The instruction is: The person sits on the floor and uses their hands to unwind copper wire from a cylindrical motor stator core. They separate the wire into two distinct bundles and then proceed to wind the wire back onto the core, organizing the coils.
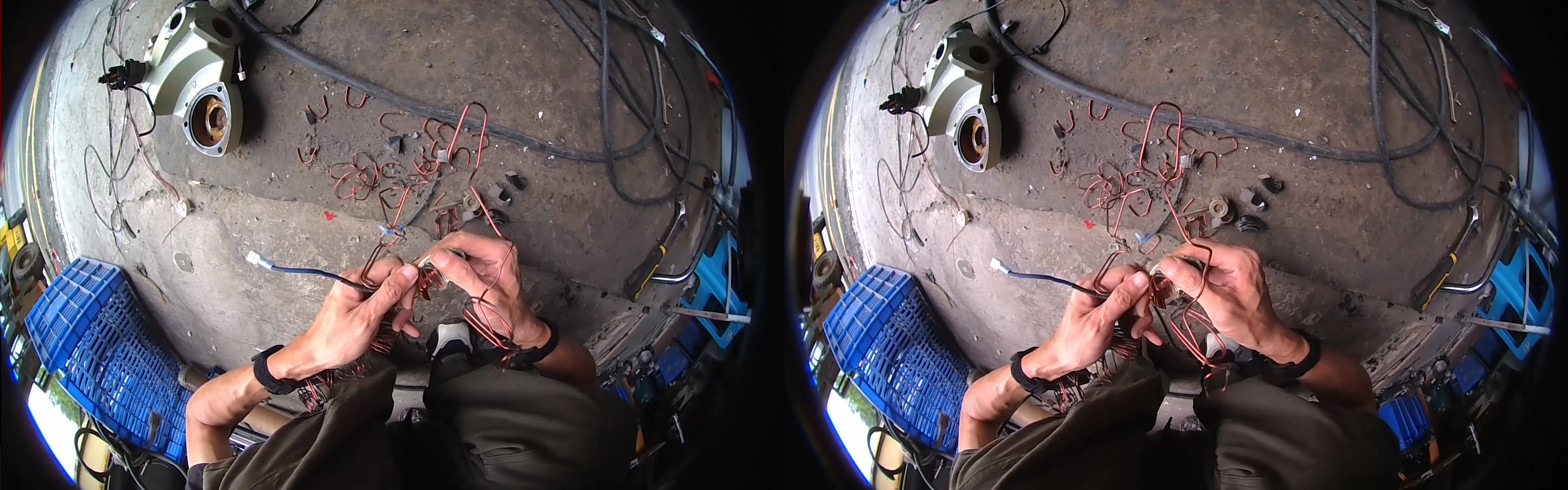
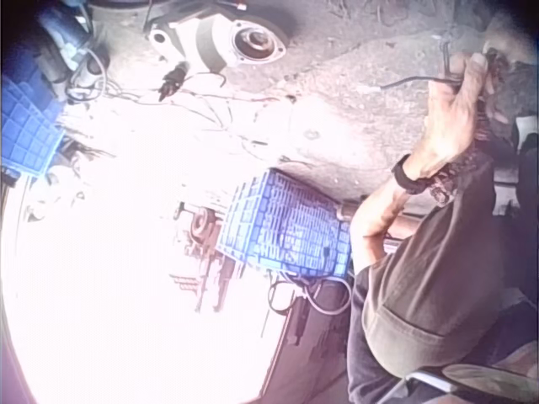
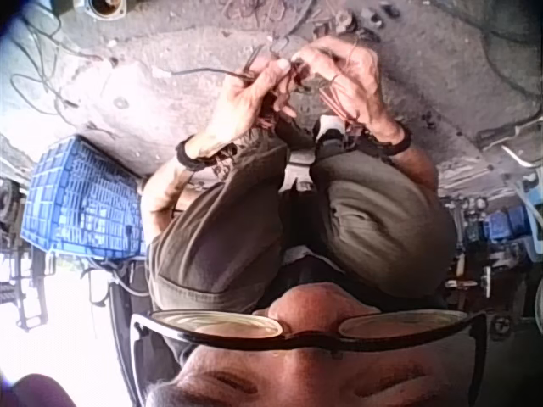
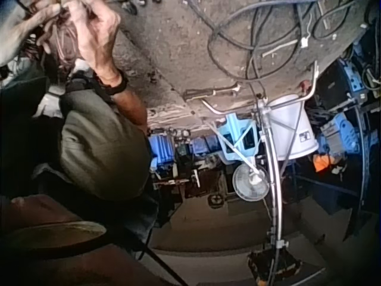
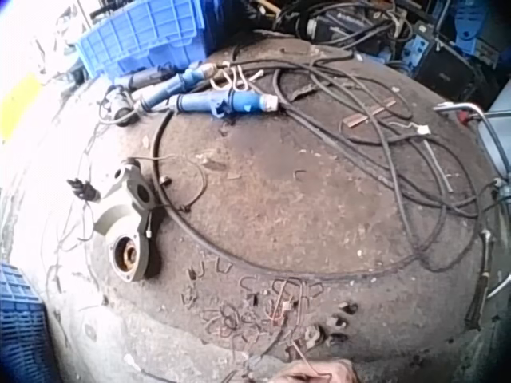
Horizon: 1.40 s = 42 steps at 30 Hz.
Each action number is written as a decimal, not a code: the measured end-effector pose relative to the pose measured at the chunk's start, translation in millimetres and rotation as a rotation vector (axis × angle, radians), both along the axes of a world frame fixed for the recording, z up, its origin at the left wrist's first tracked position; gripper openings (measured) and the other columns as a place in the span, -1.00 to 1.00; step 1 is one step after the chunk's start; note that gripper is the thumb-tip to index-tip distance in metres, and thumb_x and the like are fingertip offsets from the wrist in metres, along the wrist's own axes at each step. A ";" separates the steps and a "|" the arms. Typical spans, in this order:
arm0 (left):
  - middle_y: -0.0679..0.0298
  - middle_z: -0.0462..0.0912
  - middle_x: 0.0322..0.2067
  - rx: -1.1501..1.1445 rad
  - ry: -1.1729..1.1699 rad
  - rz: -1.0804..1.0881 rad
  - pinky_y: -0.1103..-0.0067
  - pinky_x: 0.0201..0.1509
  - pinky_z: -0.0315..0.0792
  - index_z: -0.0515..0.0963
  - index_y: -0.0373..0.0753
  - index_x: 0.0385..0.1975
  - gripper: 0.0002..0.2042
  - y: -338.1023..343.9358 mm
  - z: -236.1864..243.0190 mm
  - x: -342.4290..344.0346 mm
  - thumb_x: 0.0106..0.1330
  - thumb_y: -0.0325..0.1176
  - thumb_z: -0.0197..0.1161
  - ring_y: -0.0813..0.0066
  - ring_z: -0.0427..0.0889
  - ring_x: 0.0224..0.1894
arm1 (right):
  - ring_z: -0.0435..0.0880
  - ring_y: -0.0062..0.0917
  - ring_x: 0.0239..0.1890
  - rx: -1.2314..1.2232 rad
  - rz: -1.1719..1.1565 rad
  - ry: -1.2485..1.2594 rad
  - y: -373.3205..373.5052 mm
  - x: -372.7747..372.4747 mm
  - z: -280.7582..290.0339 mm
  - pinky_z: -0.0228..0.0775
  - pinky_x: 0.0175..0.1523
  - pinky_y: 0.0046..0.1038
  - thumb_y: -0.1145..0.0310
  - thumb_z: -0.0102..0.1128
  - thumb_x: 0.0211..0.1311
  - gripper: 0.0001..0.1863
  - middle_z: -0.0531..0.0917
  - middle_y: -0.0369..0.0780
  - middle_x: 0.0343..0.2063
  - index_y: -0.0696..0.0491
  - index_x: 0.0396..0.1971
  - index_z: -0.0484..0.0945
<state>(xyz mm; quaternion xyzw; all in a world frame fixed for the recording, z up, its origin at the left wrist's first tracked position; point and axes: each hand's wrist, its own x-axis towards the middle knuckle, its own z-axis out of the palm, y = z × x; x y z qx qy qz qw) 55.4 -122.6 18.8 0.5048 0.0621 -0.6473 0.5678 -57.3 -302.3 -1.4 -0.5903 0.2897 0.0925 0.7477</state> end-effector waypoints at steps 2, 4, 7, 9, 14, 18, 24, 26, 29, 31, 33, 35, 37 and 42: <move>0.32 0.52 -0.49 -0.030 -0.053 -0.024 0.52 -0.29 0.70 0.49 -0.34 -0.39 -0.62 -1.0 1.5 1.1 0.65 -0.18 0.03 0.67 0.47 -0.52 | 0.55 -0.72 -0.41 0.093 -0.027 0.043 0.7 -2.9 -5.9 0.37 -0.29 -0.56 0.28 0.25 0.47 -0.73 0.68 -0.28 -0.51 0.22 -0.25 0.71; 0.31 0.51 -0.48 -0.005 0.000 0.021 0.51 -0.30 0.71 0.49 -0.33 -0.40 -0.63 -2.7 -1.5 -0.4 0.65 -0.19 0.04 0.65 0.48 -0.52 | 0.50 -0.75 -0.41 0.227 -0.041 0.069 -1.3 -5.1 -16.3 0.34 -0.29 -0.57 0.26 0.23 0.48 -0.70 0.65 -0.32 -0.52 0.23 -0.26 0.71; 0.31 0.50 -0.46 0.014 0.171 0.099 0.48 -0.31 0.73 0.48 -0.32 -0.40 -0.65 -0.9 -7.8 0.2 0.64 -0.21 0.07 0.63 0.49 -0.53 | 0.56 -0.73 -0.32 0.459 -0.085 0.095 -3.4 3.2 1.2 0.40 -0.23 -0.57 0.18 0.25 0.48 -0.60 0.62 -0.32 -0.32 0.23 0.03 0.55; 0.32 0.49 -0.46 0.015 0.289 0.153 0.44 -0.32 0.76 0.49 -0.31 -0.40 -0.66 2.2 -10.2 0.9 0.62 -0.21 0.09 0.59 0.50 -0.53 | 0.65 -0.59 -0.17 0.511 -0.127 -0.062 3.2 2.7 3.4 0.51 -0.10 -0.50 0.14 0.38 0.37 -0.42 0.57 -0.20 -0.09 0.19 0.19 0.39; 0.22 0.64 -0.41 0.096 0.160 0.149 0.45 -0.31 0.74 0.50 -0.34 -0.32 -0.67 -2.2 -4.2 1.0 0.63 -0.20 0.04 0.58 0.51 -0.50 | 0.65 -0.24 -0.06 -0.383 0.185 -0.277 5.0 4.0 -0.6 0.56 -0.05 -0.32 0.21 0.65 0.03 -0.24 0.57 -0.05 -0.05 0.19 0.18 0.44; 0.06 0.77 -0.31 0.099 0.229 0.150 0.47 -0.29 0.71 0.52 -0.37 -0.25 -0.67 -4.2 -2.2 0.4 0.62 -0.21 0.01 0.58 0.47 -0.49 | 0.67 -0.25 -0.14 -0.723 0.294 -0.446 -0.1 6.1 -13.1 0.59 -0.11 -0.30 0.14 0.62 0.05 -0.26 0.58 -0.07 -0.10 0.16 0.19 0.50; 0.14 0.73 -0.31 0.065 0.297 0.096 0.44 -0.21 0.73 0.54 -0.34 -0.22 -0.69 4.1 -6.5 -0.5 0.63 -0.19 0.04 0.55 0.53 -0.43 | 0.68 -0.23 -0.26 -0.798 0.431 -0.448 1.1 -2.6 -20.0 0.56 -0.26 -0.27 -0.12 0.41 0.20 -0.29 0.58 -0.10 -0.23 0.21 0.06 0.49; 0.19 0.69 -0.31 -0.021 0.341 0.113 0.42 -0.17 0.74 0.56 -0.33 -0.19 -0.69 4.3 -6.4 -0.9 0.63 -0.18 0.04 0.52 0.59 -0.38 | 0.66 -0.17 -0.30 -0.709 0.422 -0.437 -0.7 -3.5 -19.3 0.52 -0.25 -0.22 -0.14 0.38 0.23 -0.33 0.59 -0.07 -0.22 0.20 -0.02 0.48; 0.24 0.63 -0.32 -0.033 0.322 0.125 0.38 -0.10 0.76 0.57 -0.35 -0.16 -0.69 3.7 -3.4 -4.2 0.64 -0.20 0.03 0.50 0.62 -0.31 | 0.65 -0.10 -0.30 -0.574 0.347 -0.413 1.4 -3.5 -11.3 0.51 -0.16 -0.16 0.02 0.37 0.32 -0.48 0.60 -0.04 -0.26 0.19 -0.05 0.49; 0.22 0.62 -0.31 -0.055 0.381 0.177 0.32 -0.07 0.77 0.57 -0.37 -0.16 -0.69 2.6 -1.2 -12.9 0.65 -0.23 0.01 0.49 0.63 -0.29 | 0.65 -0.10 -0.30 -0.535 0.294 -0.359 7.0 -7.7 -9.5 0.50 -0.15 -0.14 0.11 0.36 0.33 -0.55 0.60 -0.04 -0.28 0.19 -0.08 0.50; 0.21 0.60 -0.28 -0.099 0.424 0.187 0.23 -0.02 0.78 0.57 -0.40 -0.13 -0.68 2.0 -2.2 -16.6 0.65 -0.24 -0.01 0.47 0.63 -0.24 | 0.64 -0.14 -0.31 -0.561 0.206 -0.387 11.6 -10.8 -10.0 0.50 -0.17 -0.17 0.23 0.35 0.33 -0.66 0.60 -0.06 -0.33 0.20 -0.13 0.53; 0.09 0.63 -0.19 -0.134 0.412 0.181 0.17 0.02 0.75 0.51 -0.42 -0.13 -0.67 -2.1 -2.5 -22.0 0.66 -0.22 -0.03 0.36 0.65 -0.20 | 0.65 -0.17 -0.33 -0.474 0.160 -0.349 12.6 -16.8 -10.5 0.51 -0.19 -0.19 0.25 0.34 0.34 -0.68 0.59 -0.07 -0.35 0.20 -0.14 0.54; 0.00 0.64 -0.14 -0.154 0.389 0.162 0.04 0.02 0.74 0.46 -0.44 -0.10 -0.65 -4.2 -2.1 -24.7 0.67 -0.20 -0.07 0.24 0.67 -0.11 | 0.66 -0.20 -0.39 -0.466 0.124 -0.369 11.5 -18.6 -12.8 0.50 -0.24 -0.25 0.26 0.30 0.36 -0.70 0.58 -0.08 -0.38 0.19 -0.12 0.53; 0.17 0.59 -0.29 -0.095 0.428 0.200 0.21 -0.07 0.79 0.52 -0.40 -0.06 -0.67 -9.1 2.0 -25.0 0.66 -0.22 -0.05 0.36 0.69 -0.22 | 0.67 -0.17 -0.32 -0.342 0.148 -0.285 10.2 -23.7 -11.9 0.51 -0.17 -0.22 0.21 0.28 0.37 -0.63 0.60 -0.07 -0.33 0.21 -0.07 0.51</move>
